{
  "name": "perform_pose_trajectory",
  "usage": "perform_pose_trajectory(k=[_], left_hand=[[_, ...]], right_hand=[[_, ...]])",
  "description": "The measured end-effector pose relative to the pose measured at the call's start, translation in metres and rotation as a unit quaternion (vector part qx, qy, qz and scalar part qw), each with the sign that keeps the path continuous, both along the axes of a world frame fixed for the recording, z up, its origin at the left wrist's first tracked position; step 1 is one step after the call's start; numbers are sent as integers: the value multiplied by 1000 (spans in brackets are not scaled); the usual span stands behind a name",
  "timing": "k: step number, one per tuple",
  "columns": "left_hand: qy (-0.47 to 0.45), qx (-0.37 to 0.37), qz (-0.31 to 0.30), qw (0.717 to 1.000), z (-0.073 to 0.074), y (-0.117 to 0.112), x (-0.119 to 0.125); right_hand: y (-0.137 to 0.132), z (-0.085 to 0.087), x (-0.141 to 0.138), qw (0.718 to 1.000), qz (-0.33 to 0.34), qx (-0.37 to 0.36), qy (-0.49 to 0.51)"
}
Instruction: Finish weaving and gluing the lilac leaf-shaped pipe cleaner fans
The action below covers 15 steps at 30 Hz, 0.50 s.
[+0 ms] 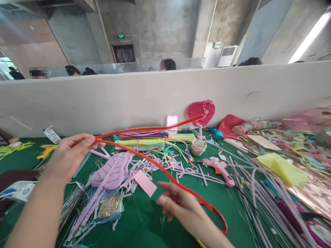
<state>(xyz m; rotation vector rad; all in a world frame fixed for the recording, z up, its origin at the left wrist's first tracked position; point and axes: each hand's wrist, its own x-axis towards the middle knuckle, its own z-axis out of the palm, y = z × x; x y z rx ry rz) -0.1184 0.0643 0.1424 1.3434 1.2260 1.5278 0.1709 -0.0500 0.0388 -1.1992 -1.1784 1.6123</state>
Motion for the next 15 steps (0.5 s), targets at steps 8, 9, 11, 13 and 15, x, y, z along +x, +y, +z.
perform_pose_trajectory(k=[8, 9, 11, 13, 15], left_hand=[[158, -109, -252, 949, -45, -21, 65], [177, -117, -276, 938, -48, -21, 69], [192, -133, -302, 924, -51, -20, 74], [203, -141, -308, 919, -52, -17, 76], [214, -140, -305, 917, -53, -15, 77]], right_hand=[[30, 28, -21, 978, -70, 88, 176], [35, 26, -15, 975, -104, 92, 175], [41, 21, -1, 970, -152, 96, 162], [43, 18, 16, 969, -182, 95, 137], [44, 18, 35, 965, -213, 92, 124]])
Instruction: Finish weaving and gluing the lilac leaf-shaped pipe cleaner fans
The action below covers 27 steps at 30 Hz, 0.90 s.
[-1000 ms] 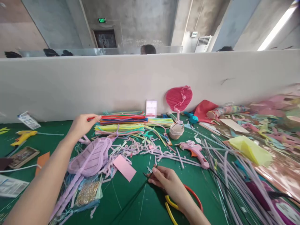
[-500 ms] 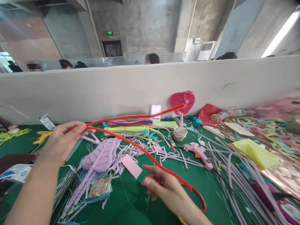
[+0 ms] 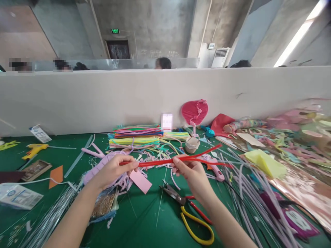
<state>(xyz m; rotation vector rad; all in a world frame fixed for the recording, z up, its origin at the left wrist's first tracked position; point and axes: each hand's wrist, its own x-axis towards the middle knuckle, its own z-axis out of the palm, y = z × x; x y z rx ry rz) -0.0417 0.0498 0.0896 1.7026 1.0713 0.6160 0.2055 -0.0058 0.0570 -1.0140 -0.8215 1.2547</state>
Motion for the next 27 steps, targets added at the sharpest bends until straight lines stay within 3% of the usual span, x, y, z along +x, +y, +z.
perform_pose_trajectory(k=[5, 14, 23, 27], left_hand=[[-13, 8, 24, 1000, -2, 3, 2], [-4, 36, 38, 999, 0, -1, -9], [-37, 10, 107, 994, -13, 6, -37], [-56, 2, 142, 988, -11, 12, -40]], right_hand=[[2, 11, 42, 997, -67, -2, 22], [-5, 18, 71, 998, -53, -18, -39], [-3, 30, 95, 983, 58, -41, -171], [7, 34, 106, 967, 93, -41, -232]])
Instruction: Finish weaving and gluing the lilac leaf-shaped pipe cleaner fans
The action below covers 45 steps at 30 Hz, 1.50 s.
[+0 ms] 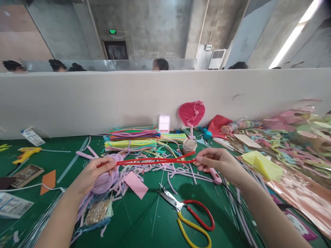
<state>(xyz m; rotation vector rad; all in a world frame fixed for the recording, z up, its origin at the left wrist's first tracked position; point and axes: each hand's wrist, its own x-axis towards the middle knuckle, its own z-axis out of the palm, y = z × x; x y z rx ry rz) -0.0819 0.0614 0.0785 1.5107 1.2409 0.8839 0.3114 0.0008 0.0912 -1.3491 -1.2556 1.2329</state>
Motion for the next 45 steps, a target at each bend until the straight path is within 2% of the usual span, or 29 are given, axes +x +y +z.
perform_pose_trajectory(k=[4, 8, 10, 12, 15, 18, 20, 22, 24, 27, 29, 33, 36, 39, 42, 45], left_hand=[[-9, 19, 15, 1000, 7, 7, 1], [44, 30, 7, 999, 11, 18, -8], [82, 24, 7, 996, 11, 22, -15], [108, 15, 2, 994, 11, 26, -21], [117, 4, -8, 993, 11, 28, -25], [109, -9, -31, 994, 12, 28, -23], [91, -15, -42, 995, 12, 27, -21], [69, -11, -29, 997, 13, 27, -20], [56, 0, 9, 998, 12, 29, -24], [50, 5, 82, 995, 6, 34, -32], [42, -2, 107, 993, 2, 39, -37], [24, -9, 96, 995, -6, 49, -37], [18, -22, 70, 997, -10, 54, -31], [-27, -39, 65, 997, -12, 57, -28], [-84, -37, 96, 991, -15, 57, -31], [-128, -21, 156, 979, -22, 60, -36]], right_hand=[[8, 1, -1, 996, 51, -17, -73], [19, 6, -1, 983, 94, -25, -156], [26, 11, -3, 960, 108, -10, -258], [34, 17, -13, 926, 92, 26, -365], [46, 22, -51, 890, 73, 105, -437], [54, 17, -110, 859, 170, 194, -441], [60, 9, -148, 825, 241, 228, -457], [68, 0, -176, 788, 295, 239, -484], [77, -7, -191, 770, 314, 240, -501], [89, -12, -192, 767, 298, 251, -509], [93, -14, -185, 772, 277, 250, -514], [90, -14, -166, 788, 250, 215, -520], [83, -14, -155, 818, 249, 185, -485], [76, -14, -148, 841, 250, 148, -456], [70, -19, -142, 842, 257, 115, -460], [68, -24, -136, 849, 250, 92, -456]])
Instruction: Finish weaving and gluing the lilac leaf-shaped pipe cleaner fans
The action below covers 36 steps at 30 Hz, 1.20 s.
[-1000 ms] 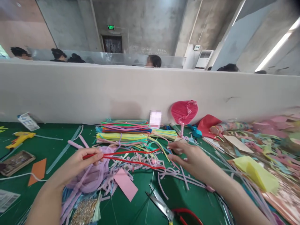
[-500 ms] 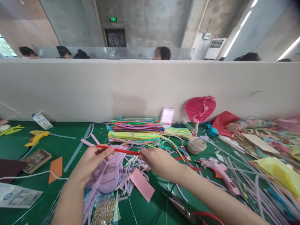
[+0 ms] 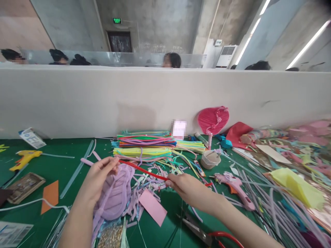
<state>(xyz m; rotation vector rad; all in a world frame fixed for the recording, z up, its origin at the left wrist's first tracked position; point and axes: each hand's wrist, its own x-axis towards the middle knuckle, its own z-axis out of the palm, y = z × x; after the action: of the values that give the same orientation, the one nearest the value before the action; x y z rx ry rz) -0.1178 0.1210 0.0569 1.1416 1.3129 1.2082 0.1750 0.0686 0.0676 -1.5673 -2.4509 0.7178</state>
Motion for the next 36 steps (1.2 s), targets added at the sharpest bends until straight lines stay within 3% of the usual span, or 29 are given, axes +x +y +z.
perform_pose_trajectory(k=[3, 5, 8, 11, 12, 16, 21, 27, 29, 32, 36], left_hand=[[46, 42, 90, 994, -8, 12, 8], [199, 119, 104, 967, -12, 27, 25], [442, 264, -14, 857, -14, 60, 61], [594, 295, -114, 740, -16, 92, 94], [605, 296, -127, 728, -17, 99, 102], [629, 277, -123, 716, -27, 110, 118], [643, 278, -67, 711, -34, 95, 118], [641, 318, -43, 697, -32, 77, 110], [641, 334, -24, 691, -34, 72, 109], [646, 340, -11, 684, -37, 69, 107], [657, 302, -57, 688, -42, 71, 103]], right_hand=[[1, 1, 7, 997, -57, 8, 43], [3, 5, 12, 987, -114, 26, 110], [1, 9, 19, 955, -193, 27, 223], [-7, 7, 25, 931, -223, 7, 288], [-12, 6, 27, 925, -228, 3, 302], [-30, -4, 37, 892, -269, -33, 361], [-41, -13, 43, 839, -304, -113, 437], [-33, -21, 35, 816, -341, -107, 455], [-28, -20, 32, 827, -331, -103, 443], [-18, -13, 27, 874, -284, -73, 386], [4, 2, 15, 935, -223, 17, 274]])
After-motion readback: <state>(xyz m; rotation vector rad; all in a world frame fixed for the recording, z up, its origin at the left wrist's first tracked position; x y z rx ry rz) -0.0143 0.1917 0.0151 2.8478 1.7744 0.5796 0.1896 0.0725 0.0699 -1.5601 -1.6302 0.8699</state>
